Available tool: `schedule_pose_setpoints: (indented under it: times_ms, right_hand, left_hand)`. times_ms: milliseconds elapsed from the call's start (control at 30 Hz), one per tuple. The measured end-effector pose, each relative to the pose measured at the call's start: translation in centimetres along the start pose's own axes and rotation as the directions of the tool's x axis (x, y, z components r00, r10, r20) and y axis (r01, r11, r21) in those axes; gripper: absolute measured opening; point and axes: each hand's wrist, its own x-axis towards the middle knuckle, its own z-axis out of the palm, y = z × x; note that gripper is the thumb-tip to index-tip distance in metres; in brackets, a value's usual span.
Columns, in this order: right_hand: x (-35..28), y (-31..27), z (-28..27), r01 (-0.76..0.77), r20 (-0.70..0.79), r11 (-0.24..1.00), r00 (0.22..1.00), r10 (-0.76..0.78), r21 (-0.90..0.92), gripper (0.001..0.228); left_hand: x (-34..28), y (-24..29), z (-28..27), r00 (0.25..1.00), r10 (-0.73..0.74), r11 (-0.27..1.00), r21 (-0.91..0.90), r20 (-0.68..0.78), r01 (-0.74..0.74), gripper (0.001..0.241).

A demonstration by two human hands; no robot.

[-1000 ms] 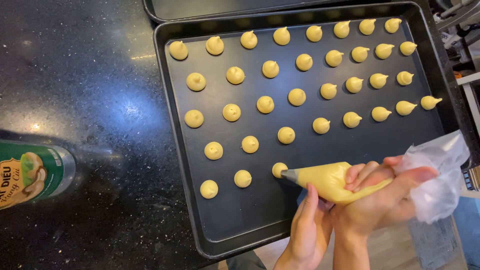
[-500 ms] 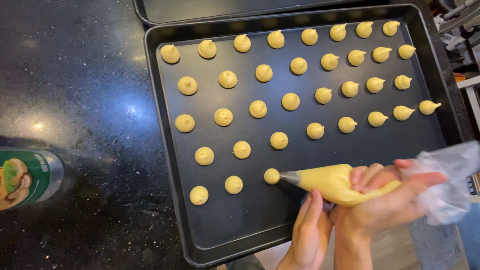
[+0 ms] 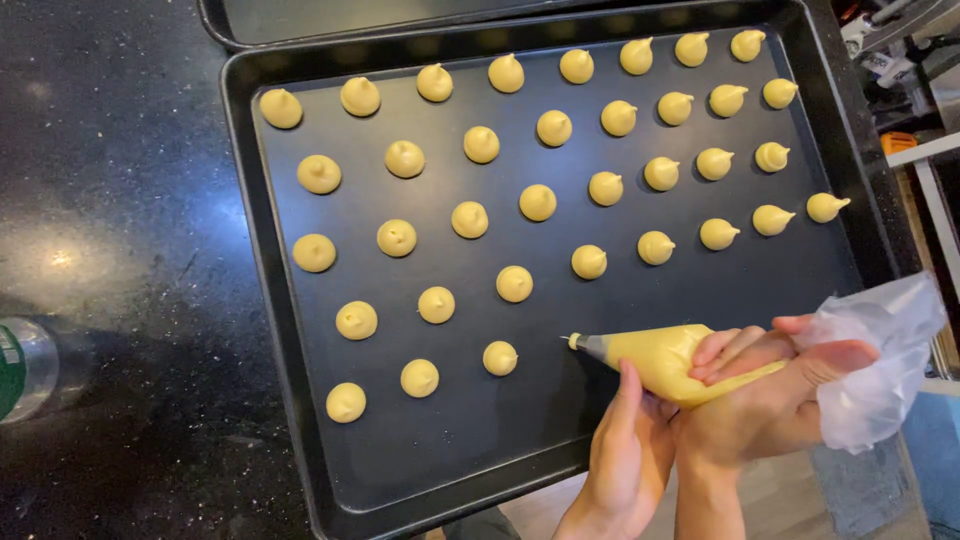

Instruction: Piping small dollops of dough onto baking sheets using a piping bag in a bakery kitchen

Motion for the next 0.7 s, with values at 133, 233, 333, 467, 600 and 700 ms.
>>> schedule_pose_setpoints:
  times_ms: [133, 233, 333, 467, 600, 700]
  right_hand:
    - [0.6, 0.4, -0.6, -0.006, -0.018, 1.0, 1.0, 0.006, -0.02, 0.067]
    - [1.0, 0.3, -0.9, -0.009, -0.04, 1.0, 0.999, 0.008, -0.009, 0.067]
    - [1.0, -0.2, -0.8, -0.01, -0.046, 1.0, 0.999, 0.01, -0.003, 0.066]
    - [0.6, -0.6, -0.7, -0.001, -0.01, 1.0, 1.0, 0.001, -0.019, 0.065]
    - [1.4, 0.2, -0.4, -0.084, -0.077, 0.994, 0.993, 0.089, 0.071, 0.067]
    - [1.2, -0.9, 0.9, -0.165, -0.126, 0.972, 0.974, 0.188, 0.17, 0.063]
  left_hand:
    - [0.0, -0.3, 0.1, 0.998, -0.007, 0.999, 0.033, 0.058, 0.005, 0.069]
    - [0.3, -1.0, -0.8, 0.998, -0.002, 1.0, 0.006, 0.06, 0.002, 0.065]
    - [0.1, -0.8, -0.2, 0.998, -0.008, 1.0, 0.014, 0.064, 0.007, 0.064]
    - [-0.1, -0.5, 0.1, 0.998, -0.009, 0.998, 0.059, 0.067, 0.005, 0.068]
    - [-0.1, -0.4, 0.1, 0.997, 0.009, 0.998, 0.053, 0.071, -0.013, 0.069]
    - [-0.2, -0.2, 0.2, 0.996, 0.067, 0.996, 0.058, 0.06, -0.071, 0.063]
